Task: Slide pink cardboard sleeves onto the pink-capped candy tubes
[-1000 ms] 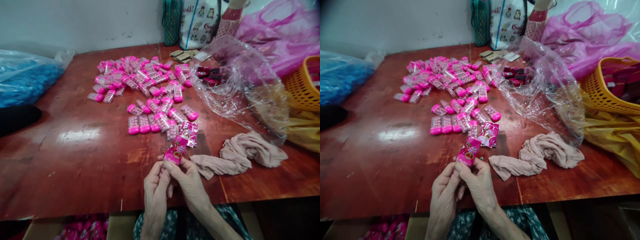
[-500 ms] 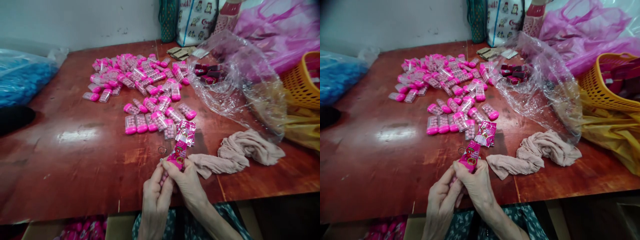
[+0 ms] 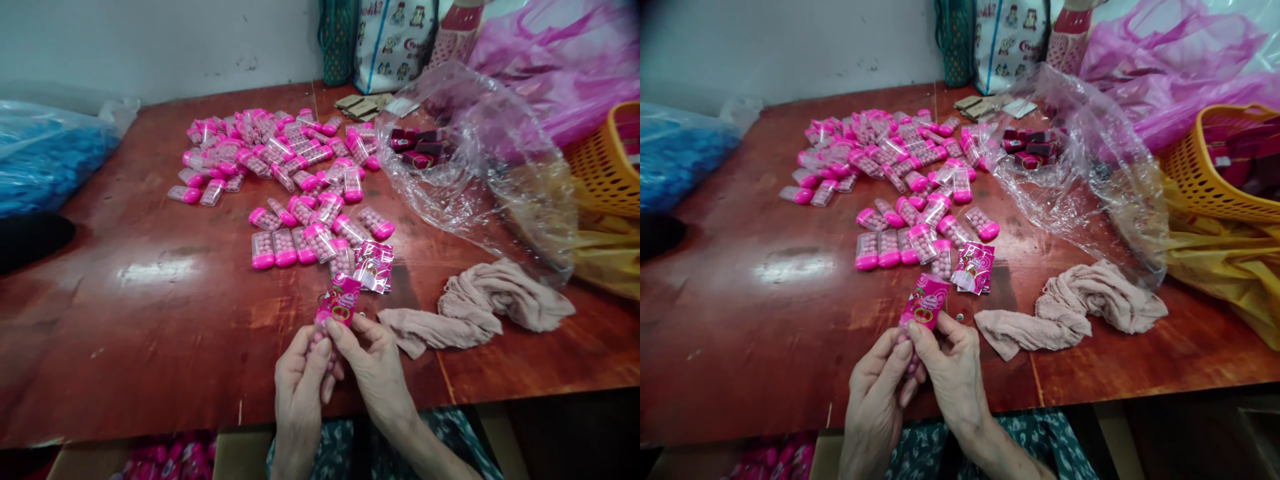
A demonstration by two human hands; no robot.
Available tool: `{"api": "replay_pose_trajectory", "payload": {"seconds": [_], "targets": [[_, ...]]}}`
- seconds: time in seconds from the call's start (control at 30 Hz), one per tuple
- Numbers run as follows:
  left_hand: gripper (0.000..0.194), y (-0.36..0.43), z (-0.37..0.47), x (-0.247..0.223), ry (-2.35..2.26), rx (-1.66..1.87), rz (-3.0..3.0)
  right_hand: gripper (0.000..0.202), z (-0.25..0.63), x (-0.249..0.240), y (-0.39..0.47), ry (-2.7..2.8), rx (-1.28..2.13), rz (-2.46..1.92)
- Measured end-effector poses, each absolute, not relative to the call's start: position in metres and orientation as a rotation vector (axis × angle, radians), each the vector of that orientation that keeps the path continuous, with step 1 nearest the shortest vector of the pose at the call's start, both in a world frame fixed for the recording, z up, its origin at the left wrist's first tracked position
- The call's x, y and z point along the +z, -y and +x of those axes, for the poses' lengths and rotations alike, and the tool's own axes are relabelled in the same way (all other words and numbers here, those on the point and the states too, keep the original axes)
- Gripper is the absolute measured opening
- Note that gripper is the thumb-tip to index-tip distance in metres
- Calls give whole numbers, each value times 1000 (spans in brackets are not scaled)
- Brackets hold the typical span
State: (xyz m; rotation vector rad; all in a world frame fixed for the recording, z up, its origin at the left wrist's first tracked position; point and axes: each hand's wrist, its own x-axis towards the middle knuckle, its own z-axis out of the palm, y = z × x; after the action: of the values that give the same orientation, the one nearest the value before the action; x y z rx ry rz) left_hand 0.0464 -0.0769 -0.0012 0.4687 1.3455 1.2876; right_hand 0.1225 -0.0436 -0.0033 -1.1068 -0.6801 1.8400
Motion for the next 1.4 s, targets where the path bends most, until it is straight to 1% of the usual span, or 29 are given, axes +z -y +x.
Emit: {"api": "replay_pose_trajectory", "payload": {"seconds": [0.13, 0.3, 0.47, 0.67, 0.8, 1.0, 1.2, 1.3, 1.4], "targets": [[17, 77, 49, 0, -1443, 1312, 548, 21, 117, -6, 49, 650, 1873, -1079], [19, 74, 39, 2, -1526, 1149, 820, 18, 124, -11, 40, 520, 1872, -993], [14, 70, 24, 5, -1775, 1336, 982, 23, 131, -14, 33, 452, 1980, -980], [8, 64, 20, 6, -1734, 1340, 1028, 29, 130, -12, 33, 672, 1987, -1034], [8, 61, 12, 8, -1707, 1272, 1075, 30, 131, -10, 31, 805, 1996, -1047], [10, 54, -2, 14, -1634, 1082, 1389, 26, 133, -10, 29, 875, 2002, -1028], [12, 48, -8, 19, -1594, 919, 1148, 25, 131, -13, 32, 930, 1963, -1083], [15, 47, -5, 21, -1631, 855, 1156, 26, 130, -15, 32, 924, 1945, -1085], [17, 45, 1, 21, -1674, 870, 1189, 28, 130, -17, 33, 874, 1935, -1060]]}}
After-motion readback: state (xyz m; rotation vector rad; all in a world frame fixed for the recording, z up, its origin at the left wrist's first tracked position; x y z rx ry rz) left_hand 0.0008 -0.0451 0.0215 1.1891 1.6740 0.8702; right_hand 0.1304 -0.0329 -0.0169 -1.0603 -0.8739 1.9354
